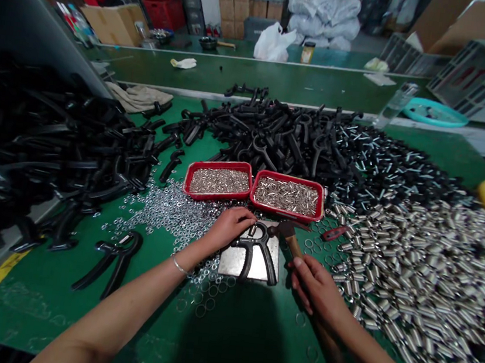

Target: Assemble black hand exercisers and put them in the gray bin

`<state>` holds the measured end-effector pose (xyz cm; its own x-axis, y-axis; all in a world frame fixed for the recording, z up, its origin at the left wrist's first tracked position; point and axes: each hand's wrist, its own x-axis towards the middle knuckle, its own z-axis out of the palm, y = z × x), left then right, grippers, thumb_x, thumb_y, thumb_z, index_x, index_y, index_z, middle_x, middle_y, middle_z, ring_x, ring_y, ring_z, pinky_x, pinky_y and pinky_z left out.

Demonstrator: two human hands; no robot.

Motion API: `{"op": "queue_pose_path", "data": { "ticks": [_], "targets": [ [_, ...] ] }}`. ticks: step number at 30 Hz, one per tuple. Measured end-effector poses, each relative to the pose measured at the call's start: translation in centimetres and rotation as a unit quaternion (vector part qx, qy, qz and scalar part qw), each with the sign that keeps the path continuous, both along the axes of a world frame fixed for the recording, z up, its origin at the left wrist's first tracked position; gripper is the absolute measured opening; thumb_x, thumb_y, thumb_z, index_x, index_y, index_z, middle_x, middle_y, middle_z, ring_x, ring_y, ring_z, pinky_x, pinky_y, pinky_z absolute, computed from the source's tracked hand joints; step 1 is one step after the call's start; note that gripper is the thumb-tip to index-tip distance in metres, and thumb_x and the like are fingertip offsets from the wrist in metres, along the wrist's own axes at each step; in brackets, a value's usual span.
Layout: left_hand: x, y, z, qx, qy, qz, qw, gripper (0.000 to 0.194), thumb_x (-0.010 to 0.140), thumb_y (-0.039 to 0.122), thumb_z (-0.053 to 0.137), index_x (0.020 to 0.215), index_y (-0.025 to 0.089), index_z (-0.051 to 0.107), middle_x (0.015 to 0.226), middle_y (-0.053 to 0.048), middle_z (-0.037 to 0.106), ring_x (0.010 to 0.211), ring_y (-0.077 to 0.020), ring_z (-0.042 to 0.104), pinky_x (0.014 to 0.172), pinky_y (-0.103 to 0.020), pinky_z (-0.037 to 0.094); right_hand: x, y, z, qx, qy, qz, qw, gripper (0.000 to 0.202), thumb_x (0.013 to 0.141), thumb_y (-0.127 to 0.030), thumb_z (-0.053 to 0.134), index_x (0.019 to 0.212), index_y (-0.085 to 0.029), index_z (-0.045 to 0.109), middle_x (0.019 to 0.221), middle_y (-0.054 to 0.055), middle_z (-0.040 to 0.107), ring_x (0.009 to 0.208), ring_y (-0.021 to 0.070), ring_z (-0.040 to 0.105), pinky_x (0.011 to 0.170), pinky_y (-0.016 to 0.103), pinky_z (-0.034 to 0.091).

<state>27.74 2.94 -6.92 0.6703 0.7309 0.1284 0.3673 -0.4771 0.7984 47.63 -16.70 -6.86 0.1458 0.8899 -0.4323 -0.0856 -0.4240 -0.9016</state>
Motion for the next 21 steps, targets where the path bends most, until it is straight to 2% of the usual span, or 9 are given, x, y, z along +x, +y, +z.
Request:
{"op": "queue_pose_path", "data": {
  "ticks": [8, 12, 15, 17, 21],
  "targets": [
    [-0.31, 0.53, 0.11, -0.026, 0.000, -0.025, 0.999, 0.013, 0.091, 0.023, 0.060, 0.092, 0.019, 0.072, 0.096, -0.004, 0.073, 0.092, -0.0183, 0.067, 0.088, -0.032, 0.050, -0.08, 0.10, 0.03, -0.006, 0.010, -0.008, 1.000, 0.043, 0.089, -0.063, 0.054, 0.092, -0.021, 0.051, 0.065, -0.006, 0.060, 0.031, 0.0036, 0.037, 0.028, 0.016, 0.026],
    [-0.41, 0.53, -0.02, -0.005, 0.004, -0.034, 0.999, 0.012, 0.092, 0.022, 0.059, 0.092, 0.019, 0.071, 0.096, -0.003, 0.072, 0.092, -0.0176, 0.066, 0.087, -0.031, 0.049, -0.06, 0.09, -0.17, -0.002, 0.014, -0.008, 1.000, 0.042, 0.090, -0.063, 0.054, 0.091, -0.021, 0.050, 0.065, -0.006, 0.060, 0.031, 0.0032, 0.036, 0.028, 0.016, 0.026],
    [-0.30, 0.37, 0.30, 0.061, 0.033, -0.051, 0.996, 0.012, 0.094, 0.021, 0.056, 0.092, 0.018, 0.068, 0.095, -0.004, 0.070, 0.092, -0.0179, 0.064, 0.087, -0.031, 0.048, -0.02, 0.06, -0.20, -0.005, 0.010, -0.003, 1.000, 0.041, 0.092, -0.061, 0.052, 0.090, -0.021, 0.049, 0.063, -0.007, 0.058, 0.031, 0.0035, 0.035, 0.028, 0.016, 0.026],
    [-0.12, 0.20, 0.64, 0.143, 0.084, -0.075, 0.983, 0.015, 0.096, 0.021, 0.053, 0.093, 0.017, 0.067, 0.095, -0.006, 0.068, 0.093, -0.0199, 0.062, 0.088, -0.034, 0.046, 0.02, 0.07, -0.10, -0.008, 0.004, -0.001, 1.000, 0.041, 0.092, -0.062, 0.052, 0.090, -0.021, 0.049, 0.063, -0.007, 0.058, 0.031, 0.0038, 0.036, 0.028, 0.016, 0.025],
    [0.23, -0.24, 0.94, 0.316, 0.188, -0.136, 0.920, 0.024, 0.099, 0.017, 0.043, 0.088, 0.015, 0.064, 0.090, -0.010, 0.063, 0.089, -0.0233, 0.056, 0.089, -0.041, 0.041, 0.21, 0.25, 0.43, -0.010, -0.016, 0.007, 1.000, 0.042, 0.090, -0.063, 0.053, 0.088, -0.022, 0.049, 0.063, -0.007, 0.058, 0.031, 0.0043, 0.036, 0.028, 0.017, 0.025]
  ]
}}
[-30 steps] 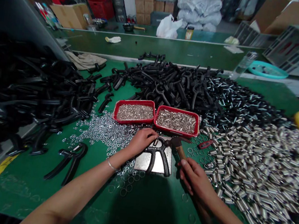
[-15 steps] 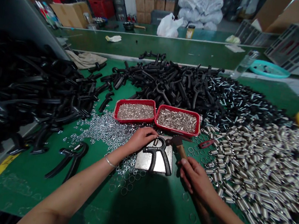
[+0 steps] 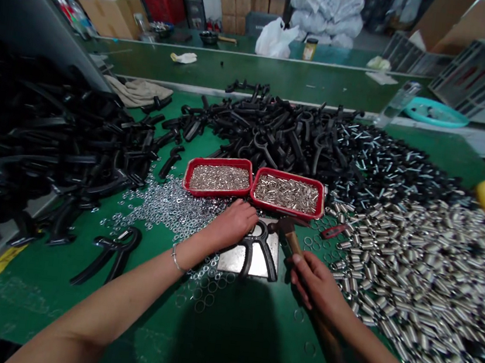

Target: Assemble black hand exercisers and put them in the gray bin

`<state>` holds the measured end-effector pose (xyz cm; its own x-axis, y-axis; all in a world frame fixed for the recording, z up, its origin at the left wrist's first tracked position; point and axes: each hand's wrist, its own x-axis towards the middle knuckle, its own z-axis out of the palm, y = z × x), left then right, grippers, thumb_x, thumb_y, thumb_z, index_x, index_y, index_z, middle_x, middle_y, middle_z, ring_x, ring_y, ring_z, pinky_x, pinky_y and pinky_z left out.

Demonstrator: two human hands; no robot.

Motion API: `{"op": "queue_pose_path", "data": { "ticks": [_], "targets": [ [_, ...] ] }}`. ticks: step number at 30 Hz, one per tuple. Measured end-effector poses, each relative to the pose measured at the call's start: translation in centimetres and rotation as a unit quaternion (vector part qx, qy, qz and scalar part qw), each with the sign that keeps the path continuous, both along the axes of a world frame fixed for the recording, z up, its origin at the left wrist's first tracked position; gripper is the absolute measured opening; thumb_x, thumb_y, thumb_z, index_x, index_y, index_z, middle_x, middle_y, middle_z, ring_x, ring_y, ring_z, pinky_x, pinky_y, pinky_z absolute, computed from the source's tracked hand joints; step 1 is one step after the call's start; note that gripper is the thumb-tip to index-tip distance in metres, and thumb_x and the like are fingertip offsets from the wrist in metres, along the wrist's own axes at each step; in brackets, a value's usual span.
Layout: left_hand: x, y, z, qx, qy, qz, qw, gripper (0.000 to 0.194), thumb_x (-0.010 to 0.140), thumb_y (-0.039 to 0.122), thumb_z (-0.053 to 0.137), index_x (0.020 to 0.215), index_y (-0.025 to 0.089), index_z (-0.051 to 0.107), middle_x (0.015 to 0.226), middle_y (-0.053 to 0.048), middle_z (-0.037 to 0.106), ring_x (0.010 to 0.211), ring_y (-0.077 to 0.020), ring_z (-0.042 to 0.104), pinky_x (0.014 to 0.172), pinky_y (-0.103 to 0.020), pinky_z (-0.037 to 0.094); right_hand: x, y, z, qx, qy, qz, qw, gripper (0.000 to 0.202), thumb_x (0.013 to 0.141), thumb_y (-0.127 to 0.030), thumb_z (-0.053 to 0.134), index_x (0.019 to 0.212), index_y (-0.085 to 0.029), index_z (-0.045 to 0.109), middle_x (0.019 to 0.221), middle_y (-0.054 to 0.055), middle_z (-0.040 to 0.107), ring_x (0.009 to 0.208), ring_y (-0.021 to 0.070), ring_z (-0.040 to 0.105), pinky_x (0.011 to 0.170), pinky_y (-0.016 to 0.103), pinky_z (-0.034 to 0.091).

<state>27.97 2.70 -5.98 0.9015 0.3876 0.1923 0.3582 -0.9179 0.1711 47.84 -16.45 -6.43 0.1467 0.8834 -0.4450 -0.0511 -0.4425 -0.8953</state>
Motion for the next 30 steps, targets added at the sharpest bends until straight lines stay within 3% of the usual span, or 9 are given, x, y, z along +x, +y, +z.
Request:
{"op": "queue_pose_path", "data": {
  "ticks": [4, 8, 11, 16, 19, 22, 26, 30],
  "targets": [
    [-0.1, -0.6, -0.8, 0.055, 0.003, -0.003, 0.998, 0.029, 0.100, 0.015, 0.038, 0.089, 0.014, 0.064, 0.089, -0.011, 0.061, 0.088, -0.0239, 0.053, 0.087, -0.041, 0.041, 0.4, 0.4, 1.1, 0.004, -0.047, 0.024, 0.999, 0.041, 0.092, -0.063, 0.050, 0.084, -0.023, 0.048, 0.061, -0.007, 0.055, 0.033, 0.0056, 0.039, 0.029, 0.018, 0.028],
    [-0.4, -1.1, -1.9, 0.038, -0.029, 0.054, 0.997, 0.024, 0.100, 0.020, 0.042, 0.095, 0.013, 0.065, 0.091, -0.011, 0.062, 0.089, -0.0242, 0.054, 0.085, -0.040, 0.044, 0.9, 1.3, 2.6, 0.001, -0.128, 0.075, 0.989, 0.040, 0.093, -0.061, 0.047, 0.081, -0.023, 0.050, 0.061, -0.006, 0.056, 0.034, 0.0082, 0.041, 0.030, 0.021, 0.030],
    [-0.4, -1.3, -2.3, 0.017, -0.046, 0.077, 0.996, 0.022, 0.100, 0.021, 0.044, 0.098, 0.012, 0.065, 0.094, -0.011, 0.063, 0.092, -0.0243, 0.057, 0.087, -0.040, 0.047, 1.2, 2.3, 3.9, 0.043, -0.206, 0.117, 0.971, 0.038, 0.094, -0.056, 0.047, 0.079, -0.022, 0.054, 0.061, -0.002, 0.060, 0.039, 0.0103, 0.046, 0.037, 0.024, 0.033],
    [-0.9, -1.7, -1.8, -0.075, -0.090, 0.098, 0.988, 0.021, 0.099, 0.024, 0.051, 0.113, 0.015, 0.063, 0.105, -0.010, 0.067, 0.103, -0.0234, 0.060, 0.094, -0.041, 0.048, 1.0, 3.6, 6.9, 0.135, -0.277, 0.125, 0.943, 0.031, 0.096, -0.049, 0.048, 0.089, -0.022, 0.062, 0.068, 0.002, 0.066, 0.058, 0.0153, 0.057, 0.053, 0.027, 0.039],
    [-1.8, -2.5, -1.2, -0.086, -0.116, 0.133, 0.981, 0.028, 0.099, 0.027, 0.052, 0.123, 0.014, 0.059, 0.117, -0.012, 0.065, 0.112, -0.0246, 0.058, 0.098, -0.043, 0.045, 0.6, 3.8, 9.1, 0.145, -0.275, 0.111, 0.944, 0.032, 0.098, -0.051, 0.046, 0.095, -0.022, 0.061, 0.069, 0.002, 0.064, 0.055, 0.0143, 0.054, 0.050, 0.026, 0.037],
    [-2.8, -3.4, -0.6, -0.078, -0.118, 0.146, 0.979, 0.025, 0.101, 0.027, 0.047, 0.118, 0.015, 0.062, 0.115, -0.011, 0.067, 0.110, -0.0244, 0.059, 0.098, -0.043, 0.043, 0.2, 3.9, 10.7, 0.150, -0.258, 0.098, 0.949, 0.033, 0.098, -0.053, 0.045, 0.092, -0.023, 0.059, 0.067, 0.001, 0.060, 0.050, 0.0120, 0.049, 0.044, 0.024, 0.033],
    [-3.8, -3.8, -0.5, -0.086, -0.110, 0.149, 0.979, 0.021, 0.102, 0.027, 0.046, 0.104, 0.018, 0.065, 0.104, -0.007, 0.069, 0.100, -0.0219, 0.060, 0.092, -0.040, 0.042, -0.1, 3.9, 10.5, 0.138, -0.214, 0.078, 0.964, 0.035, 0.097, -0.054, 0.048, 0.086, -0.022, 0.057, 0.064, -0.002, 0.056, 0.044, 0.0086, 0.044, 0.038, 0.021, 0.030],
    [-4.1, -2.5, -0.7, -0.082, -0.109, 0.185, 0.973, 0.020, 0.101, 0.029, 0.048, 0.099, 0.017, 0.064, 0.096, -0.006, 0.067, 0.094, -0.0212, 0.058, 0.088, -0.038, 0.041, -0.7, 2.8, 7.7, 0.097, -0.118, 0.038, 0.988, 0.034, 0.096, -0.055, 0.050, 0.091, -0.022, 0.056, 0.066, -0.004, 0.057, 0.041, 0.0072, 0.044, 0.034, 0.019, 0.031]
  ]
}}
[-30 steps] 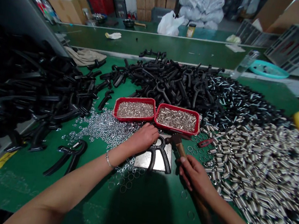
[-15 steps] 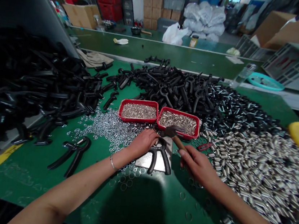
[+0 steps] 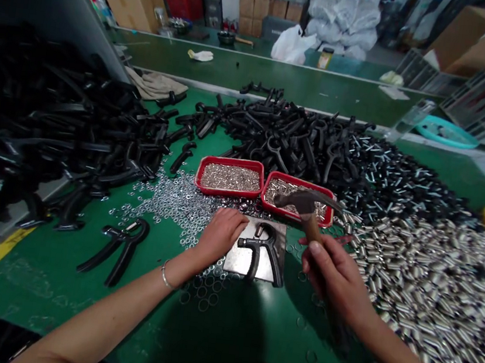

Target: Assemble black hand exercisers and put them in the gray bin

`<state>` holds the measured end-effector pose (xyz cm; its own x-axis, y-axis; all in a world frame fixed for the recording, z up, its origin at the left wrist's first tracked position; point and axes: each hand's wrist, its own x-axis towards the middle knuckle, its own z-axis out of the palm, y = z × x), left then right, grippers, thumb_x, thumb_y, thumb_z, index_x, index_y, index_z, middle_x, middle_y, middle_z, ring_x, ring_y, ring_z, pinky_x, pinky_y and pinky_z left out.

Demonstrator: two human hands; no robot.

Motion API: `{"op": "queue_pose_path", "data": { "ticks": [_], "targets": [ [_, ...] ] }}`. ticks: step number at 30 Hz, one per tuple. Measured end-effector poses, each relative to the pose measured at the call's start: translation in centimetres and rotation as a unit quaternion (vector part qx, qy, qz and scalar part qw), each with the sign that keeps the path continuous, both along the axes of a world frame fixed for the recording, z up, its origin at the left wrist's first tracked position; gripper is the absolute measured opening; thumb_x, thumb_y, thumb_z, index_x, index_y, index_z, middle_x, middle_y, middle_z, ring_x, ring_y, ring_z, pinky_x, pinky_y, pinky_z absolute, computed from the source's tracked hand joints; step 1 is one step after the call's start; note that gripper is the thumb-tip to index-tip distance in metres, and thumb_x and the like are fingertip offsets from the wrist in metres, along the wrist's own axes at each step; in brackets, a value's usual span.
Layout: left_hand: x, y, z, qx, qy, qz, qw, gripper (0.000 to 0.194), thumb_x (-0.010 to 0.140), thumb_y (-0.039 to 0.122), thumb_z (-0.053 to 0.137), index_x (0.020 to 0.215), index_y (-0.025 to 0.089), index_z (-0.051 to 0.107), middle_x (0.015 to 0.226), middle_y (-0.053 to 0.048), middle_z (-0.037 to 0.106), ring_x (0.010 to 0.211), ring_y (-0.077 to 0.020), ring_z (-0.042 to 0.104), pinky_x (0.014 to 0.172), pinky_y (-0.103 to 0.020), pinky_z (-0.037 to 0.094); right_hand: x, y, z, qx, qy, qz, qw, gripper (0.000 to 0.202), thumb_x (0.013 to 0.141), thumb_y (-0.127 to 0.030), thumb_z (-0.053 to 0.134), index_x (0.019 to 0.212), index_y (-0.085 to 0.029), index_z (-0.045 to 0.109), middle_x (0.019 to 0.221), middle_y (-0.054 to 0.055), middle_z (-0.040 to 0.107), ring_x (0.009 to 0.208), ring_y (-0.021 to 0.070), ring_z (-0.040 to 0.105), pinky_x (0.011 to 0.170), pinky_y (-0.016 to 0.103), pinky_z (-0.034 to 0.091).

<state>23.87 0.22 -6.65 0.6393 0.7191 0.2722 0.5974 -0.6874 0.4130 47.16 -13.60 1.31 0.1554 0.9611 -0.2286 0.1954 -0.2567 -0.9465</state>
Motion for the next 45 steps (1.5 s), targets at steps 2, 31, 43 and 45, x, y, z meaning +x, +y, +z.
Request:
{"op": "queue_pose_path", "data": {
  "ticks": [2, 31, 43, 45],
  "targets": [
    [0.3, 1.0, 0.1, 0.017, 0.019, -0.011, 1.000, 0.021, 0.101, 0.030, 0.049, 0.101, 0.018, 0.066, 0.097, -0.006, 0.066, 0.095, -0.0219, 0.056, 0.087, -0.038, 0.041, -0.5, -0.9, -1.8, -0.022, 0.049, -0.030, 0.998, 0.033, 0.096, -0.056, 0.051, 0.093, -0.023, 0.056, 0.065, -0.005, 0.057, 0.039, 0.0067, 0.043, 0.032, 0.018, 0.031],
    [1.4, 0.4, 1.8, -0.223, -0.110, 0.014, 0.969, 0.011, 0.092, 0.018, 0.059, 0.097, 0.021, 0.068, 0.092, -0.001, 0.070, 0.082, -0.0160, 0.068, 0.080, -0.031, 0.051, -3.6, -4.3, -7.2, -0.036, 0.250, -0.164, 0.954, 0.036, 0.091, -0.056, 0.059, 0.098, -0.022, 0.054, 0.057, -0.008, 0.051, 0.032, 0.0058, 0.036, 0.029, 0.017, 0.033],
    [3.8, 1.8, 0.2, -0.134, -0.046, -0.037, 0.989, 0.018, 0.097, 0.023, 0.053, 0.098, 0.019, 0.071, 0.098, -0.006, 0.067, 0.096, -0.0201, 0.063, 0.092, -0.036, 0.050, -3.6, -4.9, -7.8, -0.043, 0.251, -0.168, 0.952, 0.034, 0.091, -0.056, 0.058, 0.098, -0.023, 0.054, 0.061, -0.009, 0.051, 0.035, 0.0054, 0.036, 0.029, 0.016, 0.032],
    [3.8, 1.9, 0.0, -0.131, -0.040, -0.035, 0.990, 0.018, 0.096, 0.023, 0.054, 0.099, 0.019, 0.071, 0.098, -0.006, 0.067, 0.095, -0.0201, 0.063, 0.091, -0.036, 0.050, -3.7, -4.8, -8.0, -0.046, 0.259, -0.164, 0.951, 0.033, 0.091, -0.055, 0.058, 0.099, -0.023, 0.054, 0.063, -0.008, 0.052, 0.035, 0.0052, 0.036, 0.028, 0.016, 0.032]
  ]
}}
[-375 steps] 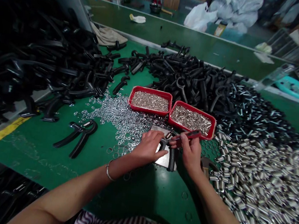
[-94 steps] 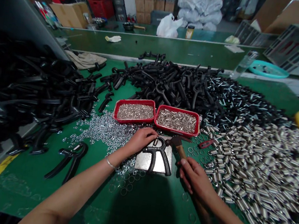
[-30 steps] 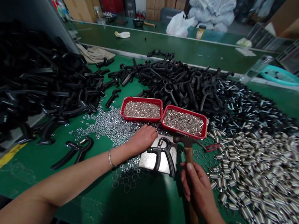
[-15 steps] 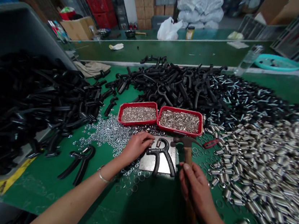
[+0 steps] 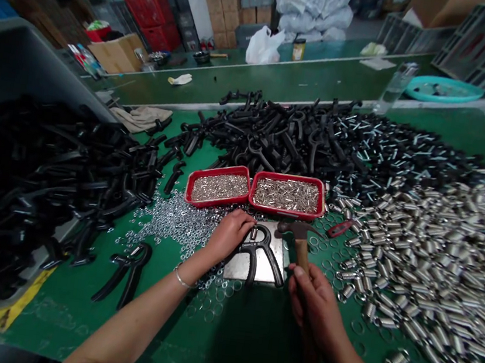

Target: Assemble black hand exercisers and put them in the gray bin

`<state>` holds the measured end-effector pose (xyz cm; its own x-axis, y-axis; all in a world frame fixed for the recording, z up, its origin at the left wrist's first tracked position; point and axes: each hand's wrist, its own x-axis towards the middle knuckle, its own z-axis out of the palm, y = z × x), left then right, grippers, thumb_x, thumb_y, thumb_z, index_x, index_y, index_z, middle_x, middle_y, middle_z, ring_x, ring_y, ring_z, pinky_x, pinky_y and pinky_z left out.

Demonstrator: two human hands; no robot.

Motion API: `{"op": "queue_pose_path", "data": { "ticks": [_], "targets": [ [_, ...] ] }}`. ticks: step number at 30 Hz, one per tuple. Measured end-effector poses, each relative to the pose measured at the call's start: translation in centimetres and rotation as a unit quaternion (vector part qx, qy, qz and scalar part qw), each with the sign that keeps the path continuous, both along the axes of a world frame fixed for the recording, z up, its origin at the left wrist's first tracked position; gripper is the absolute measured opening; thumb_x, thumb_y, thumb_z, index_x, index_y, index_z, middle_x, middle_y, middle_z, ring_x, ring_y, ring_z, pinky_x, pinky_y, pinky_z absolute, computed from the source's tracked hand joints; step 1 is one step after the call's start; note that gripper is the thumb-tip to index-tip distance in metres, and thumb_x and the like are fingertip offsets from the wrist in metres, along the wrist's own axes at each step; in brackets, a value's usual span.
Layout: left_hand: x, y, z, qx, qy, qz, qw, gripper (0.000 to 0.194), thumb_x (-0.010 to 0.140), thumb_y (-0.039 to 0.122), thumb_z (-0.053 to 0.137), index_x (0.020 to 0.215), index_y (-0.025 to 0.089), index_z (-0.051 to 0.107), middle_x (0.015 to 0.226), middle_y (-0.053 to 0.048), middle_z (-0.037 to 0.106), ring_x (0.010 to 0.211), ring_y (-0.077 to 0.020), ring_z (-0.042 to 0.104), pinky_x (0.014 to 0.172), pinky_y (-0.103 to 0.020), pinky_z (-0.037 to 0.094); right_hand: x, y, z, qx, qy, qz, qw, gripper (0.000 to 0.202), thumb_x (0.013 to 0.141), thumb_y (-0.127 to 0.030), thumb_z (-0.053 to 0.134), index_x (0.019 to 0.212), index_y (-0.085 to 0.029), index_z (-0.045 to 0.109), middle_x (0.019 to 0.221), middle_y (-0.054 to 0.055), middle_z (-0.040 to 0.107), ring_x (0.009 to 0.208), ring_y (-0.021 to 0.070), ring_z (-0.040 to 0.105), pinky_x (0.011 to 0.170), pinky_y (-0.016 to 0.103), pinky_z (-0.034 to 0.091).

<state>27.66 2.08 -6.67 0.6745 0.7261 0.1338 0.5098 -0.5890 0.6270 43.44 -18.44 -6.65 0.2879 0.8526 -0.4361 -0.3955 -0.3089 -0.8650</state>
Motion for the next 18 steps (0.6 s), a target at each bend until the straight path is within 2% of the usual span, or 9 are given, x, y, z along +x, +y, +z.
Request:
{"op": "queue_pose_path", "data": {
  "ticks": [7, 12, 15, 18],
  "targets": [
    [0.2, -0.2, 0.3, 0.008, -0.009, 0.015, 1.000, 0.016, 0.095, 0.022, 0.057, 0.097, 0.019, 0.072, 0.095, -0.005, 0.068, 0.093, -0.0196, 0.064, 0.089, -0.035, 0.051, -0.3, 0.2, -0.2, -0.005, 0.005, 0.005, 1.000, 0.032, 0.091, -0.053, 0.059, 0.095, -0.023, 0.052, 0.062, -0.008, 0.053, 0.032, 0.0044, 0.034, 0.027, 0.016, 0.030],
    [0.3, -0.3, 0.5, 0.034, 0.022, 0.008, 0.999, 0.014, 0.095, 0.022, 0.058, 0.097, 0.017, 0.071, 0.094, -0.006, 0.067, 0.091, -0.0197, 0.064, 0.086, -0.034, 0.051, -0.4, 0.1, -0.3, -0.005, 0.002, 0.012, 1.000, 0.032, 0.092, -0.054, 0.058, 0.094, -0.022, 0.051, 0.062, -0.009, 0.051, 0.032, 0.0041, 0.033, 0.027, 0.016, 0.030],
    [0.4, -0.6, 0.5, 0.083, 0.057, -0.007, 0.995, 0.014, 0.096, 0.022, 0.057, 0.099, 0.016, 0.070, 0.094, -0.007, 0.066, 0.090, -0.0203, 0.062, 0.086, -0.035, 0.050, -0.4, 0.0, -0.6, 0.000, 0.000, 0.015, 1.000, 0.032, 0.092, -0.053, 0.058, 0.096, -0.022, 0.051, 0.062, -0.009, 0.051, 0.033, 0.0044, 0.035, 0.027, 0.016, 0.031],
    [0.6, -1.0, 0.4, 0.181, 0.116, -0.040, 0.976, 0.019, 0.098, 0.020, 0.051, 0.098, 0.014, 0.068, 0.094, -0.010, 0.065, 0.093, -0.0236, 0.059, 0.087, -0.040, 0.047, -0.4, -0.1, -0.7, 0.001, -0.006, 0.020, 1.000, 0.032, 0.092, -0.053, 0.058, 0.096, -0.022, 0.052, 0.064, -0.008, 0.052, 0.033, 0.0042, 0.035, 0.027, 0.016, 0.031]
  ]
}}
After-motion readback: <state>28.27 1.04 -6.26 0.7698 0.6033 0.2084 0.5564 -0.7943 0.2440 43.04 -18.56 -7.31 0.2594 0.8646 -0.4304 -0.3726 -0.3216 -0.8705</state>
